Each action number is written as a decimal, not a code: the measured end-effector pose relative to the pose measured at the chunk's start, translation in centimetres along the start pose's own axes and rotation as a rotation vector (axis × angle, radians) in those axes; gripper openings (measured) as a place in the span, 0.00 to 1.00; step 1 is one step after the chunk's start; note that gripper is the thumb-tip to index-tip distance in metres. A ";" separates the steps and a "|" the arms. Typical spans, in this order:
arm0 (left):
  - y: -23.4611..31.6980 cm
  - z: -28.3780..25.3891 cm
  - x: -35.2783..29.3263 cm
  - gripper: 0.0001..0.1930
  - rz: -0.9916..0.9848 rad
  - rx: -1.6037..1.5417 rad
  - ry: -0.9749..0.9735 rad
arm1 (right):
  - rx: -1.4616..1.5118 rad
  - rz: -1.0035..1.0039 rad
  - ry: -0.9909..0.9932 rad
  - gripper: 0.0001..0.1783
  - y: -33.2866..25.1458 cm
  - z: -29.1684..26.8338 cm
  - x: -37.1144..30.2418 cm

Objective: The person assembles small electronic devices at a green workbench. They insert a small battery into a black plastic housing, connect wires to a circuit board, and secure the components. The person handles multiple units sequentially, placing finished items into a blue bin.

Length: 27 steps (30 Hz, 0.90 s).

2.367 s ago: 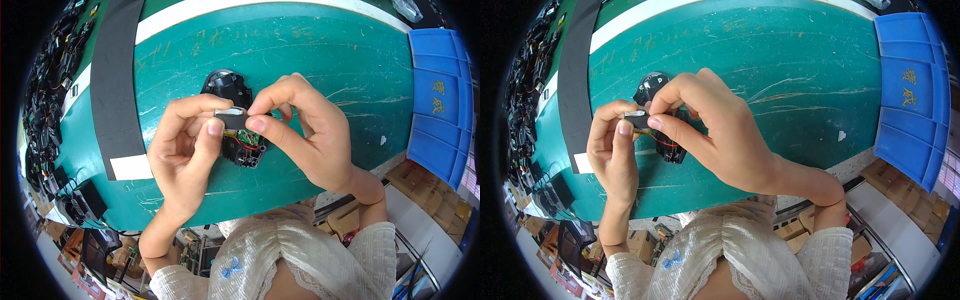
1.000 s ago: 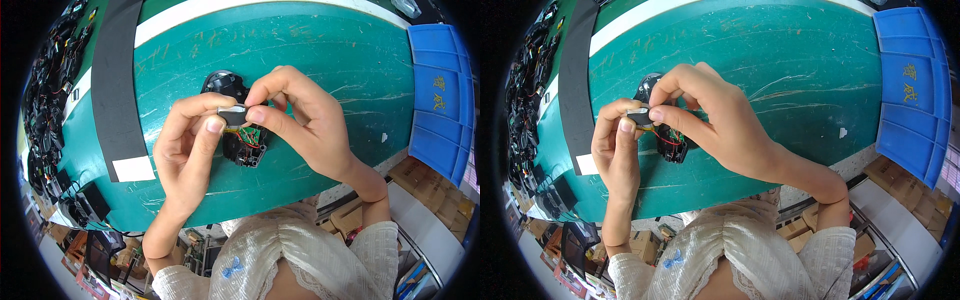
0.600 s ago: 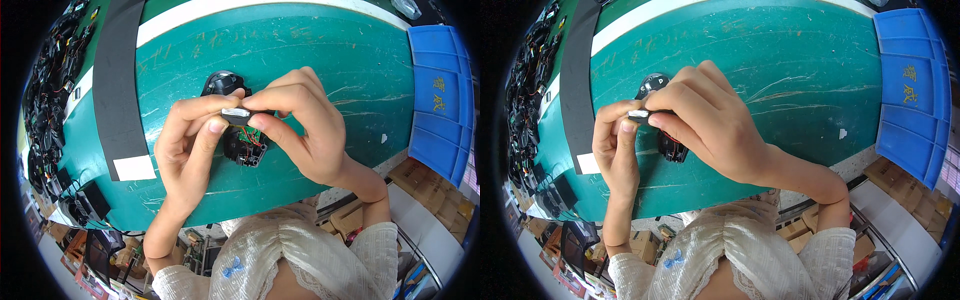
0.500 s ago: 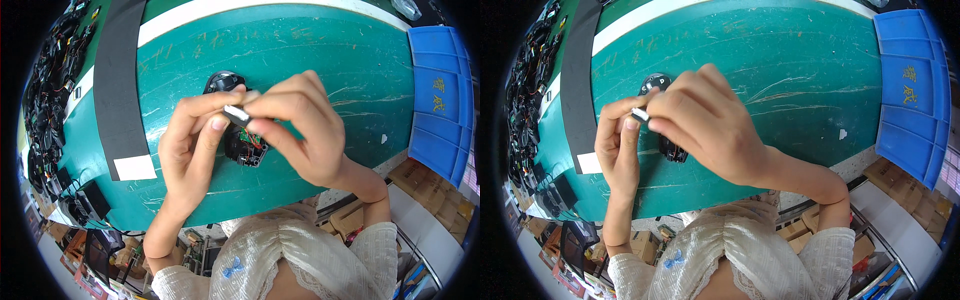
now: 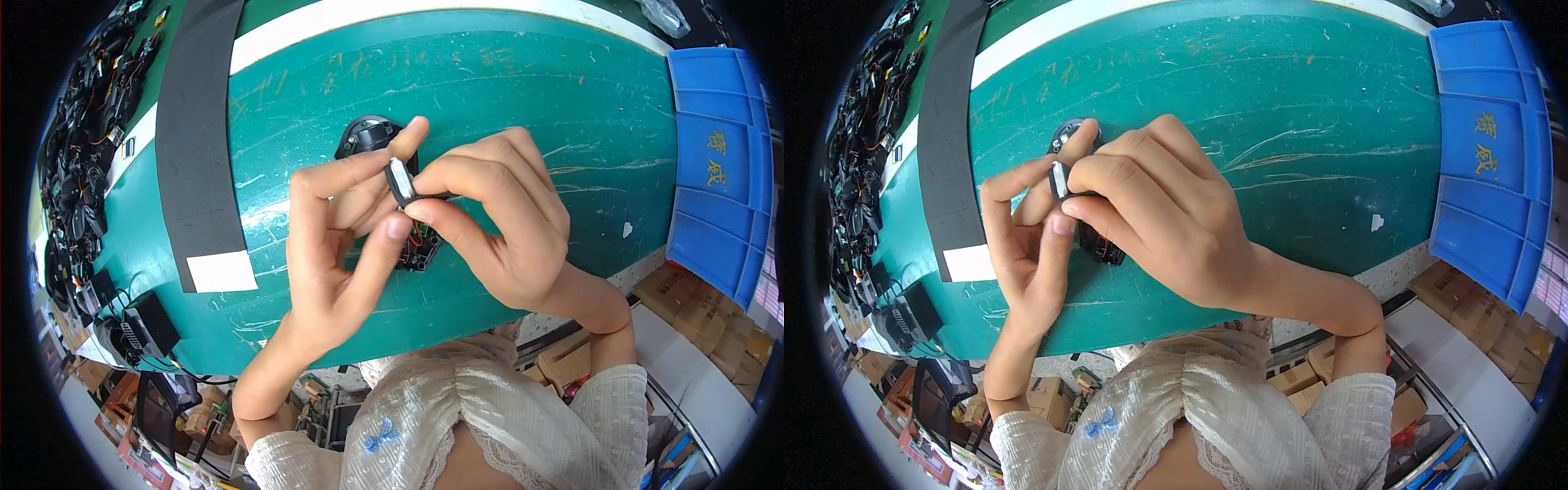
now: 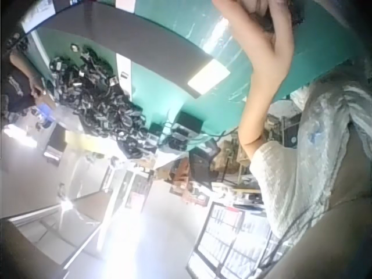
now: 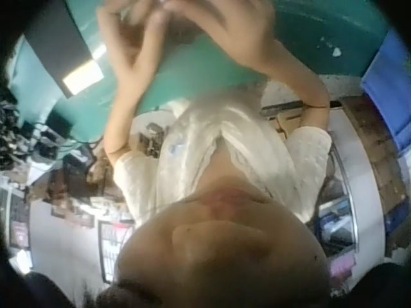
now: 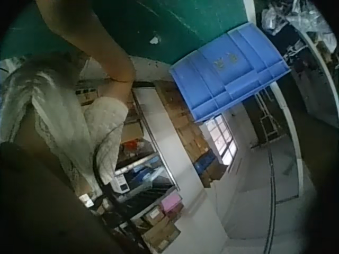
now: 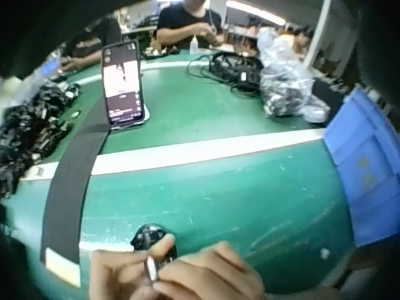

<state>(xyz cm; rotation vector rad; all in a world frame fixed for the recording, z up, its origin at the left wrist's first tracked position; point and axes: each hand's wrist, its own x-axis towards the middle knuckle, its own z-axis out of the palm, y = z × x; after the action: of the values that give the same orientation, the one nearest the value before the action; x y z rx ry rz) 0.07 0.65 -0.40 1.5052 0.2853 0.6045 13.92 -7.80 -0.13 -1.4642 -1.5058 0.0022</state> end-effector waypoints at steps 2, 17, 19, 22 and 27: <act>0.3 0.2 -0.2 0.18 -0.031 0.004 0.021 | 0.014 0.013 -0.012 0.13 -0.2 0.0 0.2; 0.1 0.2 -0.2 0.27 -0.087 0.034 0.012 | 0.476 0.396 -0.263 0.07 -0.2 -1.0 0.4; 0.1 0.2 -0.2 0.27 -0.111 0.032 0.008 | 0.561 0.475 -0.259 0.07 -0.2 -0.9 0.3; 0.1 0.2 -0.4 0.26 -0.142 0.095 0.010 | 0.616 0.529 -0.270 0.06 0.0 -0.9 0.3; -0.2 0.2 -1.0 0.20 -0.213 0.269 0.085 | 0.584 0.540 -0.307 0.06 -0.1 -1.3 0.6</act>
<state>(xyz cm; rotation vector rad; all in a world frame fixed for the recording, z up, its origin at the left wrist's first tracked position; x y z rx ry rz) -0.63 -0.09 -0.78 1.6812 0.6039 0.4734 14.78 -8.21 0.99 -1.3661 -1.1492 0.9475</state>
